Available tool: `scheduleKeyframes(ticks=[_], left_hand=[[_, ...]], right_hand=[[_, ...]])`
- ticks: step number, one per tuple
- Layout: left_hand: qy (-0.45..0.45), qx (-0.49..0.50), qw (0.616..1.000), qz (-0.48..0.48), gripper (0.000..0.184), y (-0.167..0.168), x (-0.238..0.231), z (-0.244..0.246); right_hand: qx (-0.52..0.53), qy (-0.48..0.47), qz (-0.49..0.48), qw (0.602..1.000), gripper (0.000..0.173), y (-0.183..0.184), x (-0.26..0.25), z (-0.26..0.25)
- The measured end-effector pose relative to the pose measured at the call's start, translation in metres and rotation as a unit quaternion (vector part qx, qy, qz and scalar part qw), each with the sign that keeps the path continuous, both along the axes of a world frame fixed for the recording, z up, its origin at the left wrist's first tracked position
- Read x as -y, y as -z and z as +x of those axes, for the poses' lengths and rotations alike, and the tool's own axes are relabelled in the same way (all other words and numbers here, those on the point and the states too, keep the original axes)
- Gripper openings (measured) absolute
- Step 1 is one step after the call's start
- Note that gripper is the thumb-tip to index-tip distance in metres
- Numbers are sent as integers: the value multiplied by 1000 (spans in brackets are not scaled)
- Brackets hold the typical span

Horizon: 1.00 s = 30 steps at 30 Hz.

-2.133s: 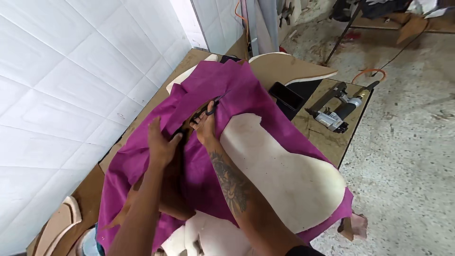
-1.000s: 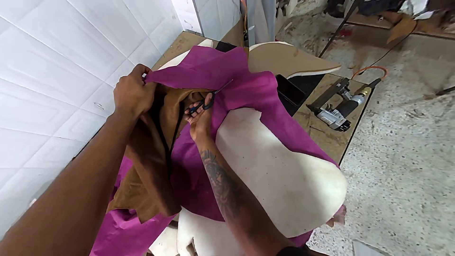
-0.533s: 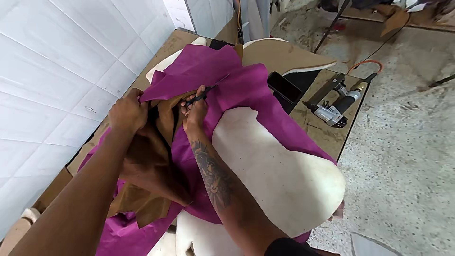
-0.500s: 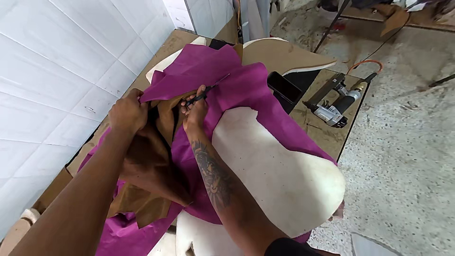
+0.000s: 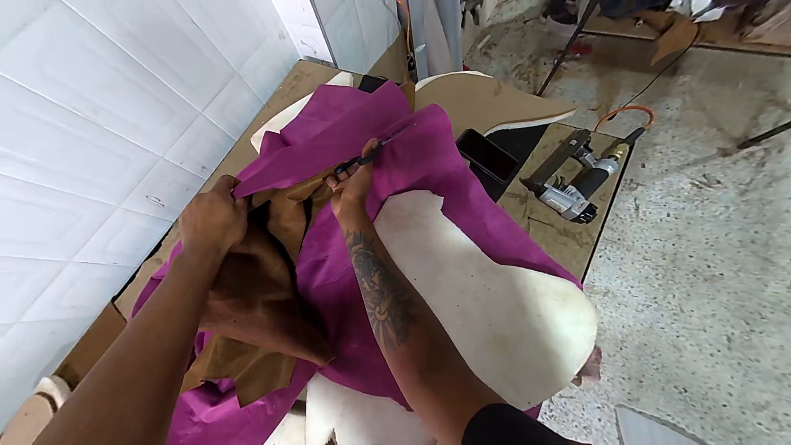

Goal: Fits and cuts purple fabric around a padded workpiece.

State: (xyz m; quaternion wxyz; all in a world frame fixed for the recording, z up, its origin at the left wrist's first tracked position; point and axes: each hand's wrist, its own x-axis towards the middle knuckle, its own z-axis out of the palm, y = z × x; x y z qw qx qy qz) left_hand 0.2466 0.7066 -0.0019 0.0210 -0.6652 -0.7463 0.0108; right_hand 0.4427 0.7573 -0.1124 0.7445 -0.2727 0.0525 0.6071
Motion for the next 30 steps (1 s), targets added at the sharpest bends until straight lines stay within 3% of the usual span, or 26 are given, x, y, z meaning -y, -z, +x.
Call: scheduleKeyframes(ticks=[6, 12, 16, 21, 27, 30], left_hand=[[1, 1, 1000, 0, 29, 5, 7, -1], [0, -7, 1000, -6, 30, 5, 16, -6], [1, -13, 1000, -9, 30, 5, 17, -5], [-11, -11, 1000, -14, 30, 5, 19, -7], [-9, -6, 1000, -19, 28, 7, 23, -4], [-11, -4, 1000, -14, 25, 4, 29, -7]], right_hand=[[27, 60, -5, 998, 49, 4, -16, 3], [-7, 23, 22, 999, 64, 4, -18, 21], [14, 61, 17, 998, 51, 12, -26, 24], [-22, 17, 8, 1000, 60, 13, -21, 44], [14, 55, 61, 996, 49, 27, -27, 63], [-8, 30, 53, 998, 53, 30, -25, 69]])
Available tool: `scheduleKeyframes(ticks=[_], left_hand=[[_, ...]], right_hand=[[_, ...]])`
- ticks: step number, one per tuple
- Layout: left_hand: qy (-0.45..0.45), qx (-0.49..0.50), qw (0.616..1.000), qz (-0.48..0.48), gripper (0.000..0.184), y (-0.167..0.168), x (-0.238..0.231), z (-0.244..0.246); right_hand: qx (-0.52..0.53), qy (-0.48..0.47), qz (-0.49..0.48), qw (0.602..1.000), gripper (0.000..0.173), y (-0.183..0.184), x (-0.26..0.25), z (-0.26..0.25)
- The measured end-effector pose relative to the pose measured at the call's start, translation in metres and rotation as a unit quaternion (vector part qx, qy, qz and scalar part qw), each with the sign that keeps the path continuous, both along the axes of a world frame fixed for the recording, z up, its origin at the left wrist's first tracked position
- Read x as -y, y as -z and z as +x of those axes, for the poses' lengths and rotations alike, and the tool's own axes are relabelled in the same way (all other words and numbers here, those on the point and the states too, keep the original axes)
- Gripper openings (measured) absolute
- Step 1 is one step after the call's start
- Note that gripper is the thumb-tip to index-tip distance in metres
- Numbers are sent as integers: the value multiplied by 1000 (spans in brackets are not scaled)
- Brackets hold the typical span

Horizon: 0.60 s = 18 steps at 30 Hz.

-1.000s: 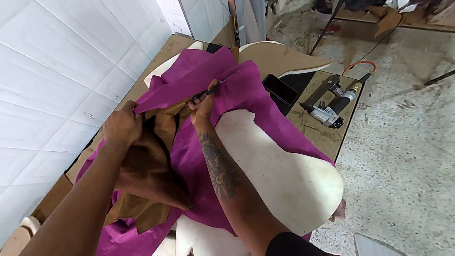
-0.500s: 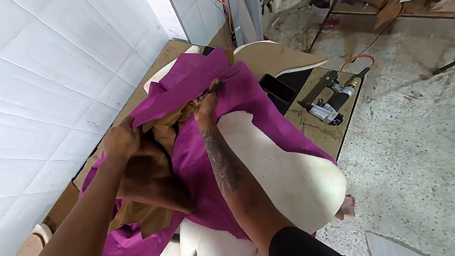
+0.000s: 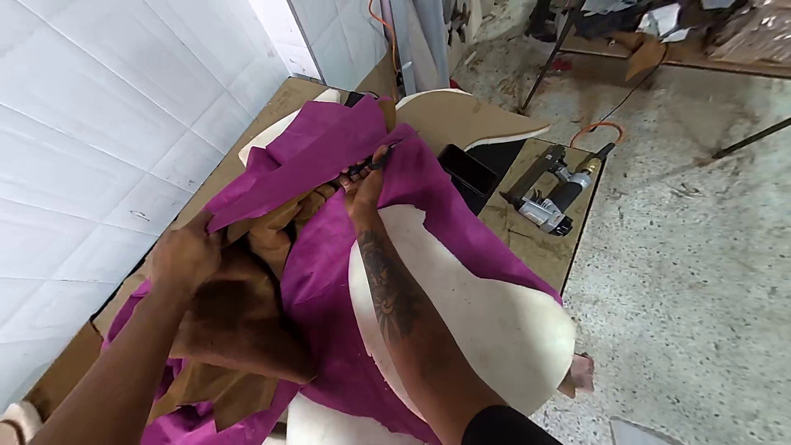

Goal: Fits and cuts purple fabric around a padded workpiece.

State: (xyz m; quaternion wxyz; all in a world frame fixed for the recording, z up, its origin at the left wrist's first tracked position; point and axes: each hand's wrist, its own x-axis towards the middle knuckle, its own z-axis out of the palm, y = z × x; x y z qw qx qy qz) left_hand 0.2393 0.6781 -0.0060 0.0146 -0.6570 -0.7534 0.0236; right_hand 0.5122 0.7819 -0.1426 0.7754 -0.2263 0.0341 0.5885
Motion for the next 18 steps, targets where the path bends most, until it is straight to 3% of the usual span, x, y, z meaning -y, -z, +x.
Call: scheduleKeyframes(ticks=[3, 8, 12, 18], left_hand=[[4, -12, 1000, -1, 25, 0, 2, -6], [-11, -3, 1000, -5, 26, 1, 7, -7], [-15, 1, 1000, -1, 28, 4, 8, -14], [-54, 36, 998, 12, 31, 15, 11, -38]], right_hand=[[3, -18, 15, 1000, 59, -1, -4, 15], [38, 28, 41, 998, 50, 7, -7, 24], [40, -17, 35, 998, 57, 6, -3, 39], [126, 29, 43, 991, 45, 3, -2, 77]])
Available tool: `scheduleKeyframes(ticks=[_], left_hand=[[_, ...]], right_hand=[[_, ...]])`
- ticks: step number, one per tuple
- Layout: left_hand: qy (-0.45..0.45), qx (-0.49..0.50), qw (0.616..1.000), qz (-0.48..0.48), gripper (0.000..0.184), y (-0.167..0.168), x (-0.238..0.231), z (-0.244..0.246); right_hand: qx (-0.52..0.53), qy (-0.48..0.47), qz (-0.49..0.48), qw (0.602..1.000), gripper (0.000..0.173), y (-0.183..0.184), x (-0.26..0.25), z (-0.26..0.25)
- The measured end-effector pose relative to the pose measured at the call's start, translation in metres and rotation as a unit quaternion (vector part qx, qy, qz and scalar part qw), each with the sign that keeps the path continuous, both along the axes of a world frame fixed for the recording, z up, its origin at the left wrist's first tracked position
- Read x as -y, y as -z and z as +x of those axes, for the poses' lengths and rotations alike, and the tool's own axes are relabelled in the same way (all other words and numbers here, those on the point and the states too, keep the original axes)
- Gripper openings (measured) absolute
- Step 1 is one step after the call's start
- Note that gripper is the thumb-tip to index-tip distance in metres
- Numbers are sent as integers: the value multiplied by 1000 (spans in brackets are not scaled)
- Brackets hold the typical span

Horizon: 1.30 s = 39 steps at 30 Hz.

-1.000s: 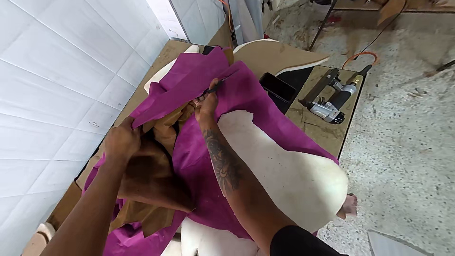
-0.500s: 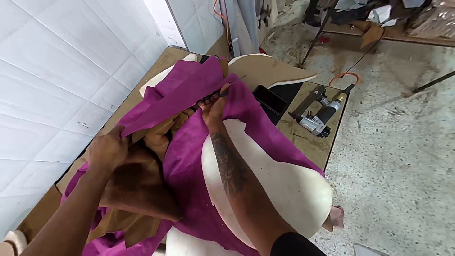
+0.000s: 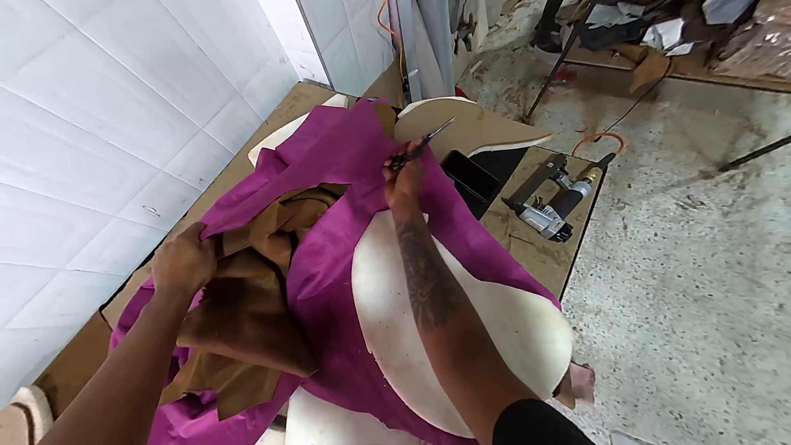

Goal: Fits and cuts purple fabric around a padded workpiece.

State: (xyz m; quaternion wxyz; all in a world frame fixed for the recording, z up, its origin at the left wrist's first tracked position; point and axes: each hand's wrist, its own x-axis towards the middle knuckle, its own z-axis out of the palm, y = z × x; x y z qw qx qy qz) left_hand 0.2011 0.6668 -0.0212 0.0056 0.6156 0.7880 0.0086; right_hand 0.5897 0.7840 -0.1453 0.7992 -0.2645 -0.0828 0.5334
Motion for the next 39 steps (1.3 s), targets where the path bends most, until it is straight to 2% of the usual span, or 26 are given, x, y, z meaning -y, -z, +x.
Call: scheduleKeyframes(ticks=[2, 4, 7, 9, 10, 11, 13, 14, 15, 16, 17, 18, 19, 20, 22, 24, 26, 29, 31, 32, 33, 35, 37, 39], left_hand=[[-10, 39, 998, 38, 34, 9, 7, -11], [4, 95, 992, 85, 46, 15, 24, -13], [55, 149, 974, 162, 61, 10, 82, 23], [77, 229, 950, 199, 56, 25, 149, 63], [61, 322, 927, 185, 56, 40, 193, 87], [36, 434, 887, 153, 58, 58, 236, 116], [5, 632, 773, 48, 72, 94, 316, 166], [-19, 691, 723, 21, 75, 109, 352, 186], [-66, 722, 689, 22, 67, 121, 384, 200], [-119, 726, 676, 37, 55, 131, 412, 209], [-167, 702, 690, 50, 45, 140, 438, 211], [-206, 646, 732, 57, 39, 147, 461, 208], [-224, 564, 793, 46, 37, 155, 479, 198], [-223, 476, 850, 23, 39, 162, 494, 187], [-192, 351, 916, -16, 47, 174, 513, 168], [-145, 285, 947, -4, 50, 187, 525, 156], [-113, 237, 964, 44, 51, 191, 529, 155], [-62, 218, 968, 108, 52, 178, 527, 179], [-30, 296, 951, 84, 45, 156, 531, 217], [-20, 365, 929, 50, 41, 148, 533, 242], [-11, 462, 887, 6, 36, 145, 533, 268], [-5, 651, 747, -136, 35, 156, 527, 321], [-18, 723, 631, -281, 43, 187, 515, 371], [-78, 751, 571, -322, 52, 224, 497, 417]], right_hand=[[90, -23, 3, 996, 47, -4, 8, 22], [260, -89, -7, 962, 49, -12, 36, 43], [507, -171, 17, 845, 33, -22, 118, 68], [585, -261, -29, 767, 26, -32, 196, 71], [604, -329, -56, 724, 25, -35, 243, 63], [621, -405, -72, 667, 26, -36, 291, 51], [630, -548, -53, 548, 31, -23, 378, 21], [620, -593, -20, 512, 33, -15, 415, 8], [605, -629, 14, 488, 33, -9, 445, -1], [584, -659, 41, 473, 35, -5, 470, -5], [555, -687, 53, 467, 38, -4, 490, -2], [530, -699, 45, 478, 41, -5, 505, 6], [513, -684, 10, 519, 41, -7, 516, 18], [506, -641, -43, 575, 40, -7, 523, 37], [502, -486, -159, 698, 38, 2, 526, 89], [477, -287, -274, 784, 38, 26, 520, 143], [428, -157, -360, 814, 43, 50, 508, 184], [332, -169, -372, 850, 61, 76, 489, 207], [298, -188, -364, 862, 64, 90, 478, 198], [287, -181, -365, 867, 65, 94, 475, 191], [279, -172, -368, 870, 65, 96, 473, 186], [254, -169, -363, 881, 67, 93, 471, 181], [218, -179, -345, 895, 65, 83, 470, 175], [187, -180, -327, 909, 58, 68, 467, 172]])
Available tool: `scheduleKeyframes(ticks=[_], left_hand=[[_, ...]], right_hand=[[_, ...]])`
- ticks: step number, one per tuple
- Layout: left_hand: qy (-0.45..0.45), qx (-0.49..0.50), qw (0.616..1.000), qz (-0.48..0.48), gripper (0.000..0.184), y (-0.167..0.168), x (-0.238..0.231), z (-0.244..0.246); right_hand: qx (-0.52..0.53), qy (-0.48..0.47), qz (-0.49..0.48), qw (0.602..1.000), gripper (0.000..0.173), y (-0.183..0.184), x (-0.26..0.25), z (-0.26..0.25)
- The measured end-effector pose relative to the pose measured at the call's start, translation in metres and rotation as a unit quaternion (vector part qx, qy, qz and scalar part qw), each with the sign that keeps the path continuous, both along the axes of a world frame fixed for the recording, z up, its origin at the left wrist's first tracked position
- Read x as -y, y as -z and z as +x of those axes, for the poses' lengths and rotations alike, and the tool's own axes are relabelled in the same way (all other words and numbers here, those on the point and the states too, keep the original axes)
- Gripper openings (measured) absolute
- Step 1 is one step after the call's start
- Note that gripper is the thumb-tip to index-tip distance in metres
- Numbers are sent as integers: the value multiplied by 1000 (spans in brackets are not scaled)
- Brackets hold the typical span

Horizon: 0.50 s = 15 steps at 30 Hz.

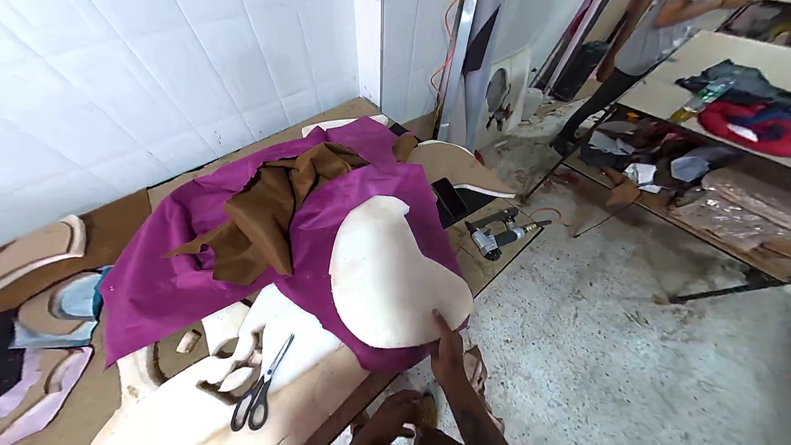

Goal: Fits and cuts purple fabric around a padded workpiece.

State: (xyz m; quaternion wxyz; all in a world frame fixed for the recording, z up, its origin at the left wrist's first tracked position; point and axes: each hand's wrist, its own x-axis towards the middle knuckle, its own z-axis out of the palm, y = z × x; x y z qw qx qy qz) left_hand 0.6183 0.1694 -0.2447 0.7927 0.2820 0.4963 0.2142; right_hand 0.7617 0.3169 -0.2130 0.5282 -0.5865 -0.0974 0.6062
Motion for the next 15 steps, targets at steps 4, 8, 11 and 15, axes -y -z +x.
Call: scheduleKeyframes(ticks=[4, 8, 11, 15], left_hand=[[-217, -60, 974, -13, 83, 62, -33, 81], [-367, -135, 920, 12, 52, 8, -76, 131], [-366, -103, 924, 48, 43, 24, -59, 143], [-430, -10, 899, 85, 42, 68, -53, 144]], right_hand=[[-12, -15, 52, 998, 44, -22, -4, 19], [32, -12, 117, 993, 39, -42, 7, 88], [64, 10, 141, 988, 35, -64, 40, 181], [106, 90, 195, 971, 38, -84, 102, 307]])
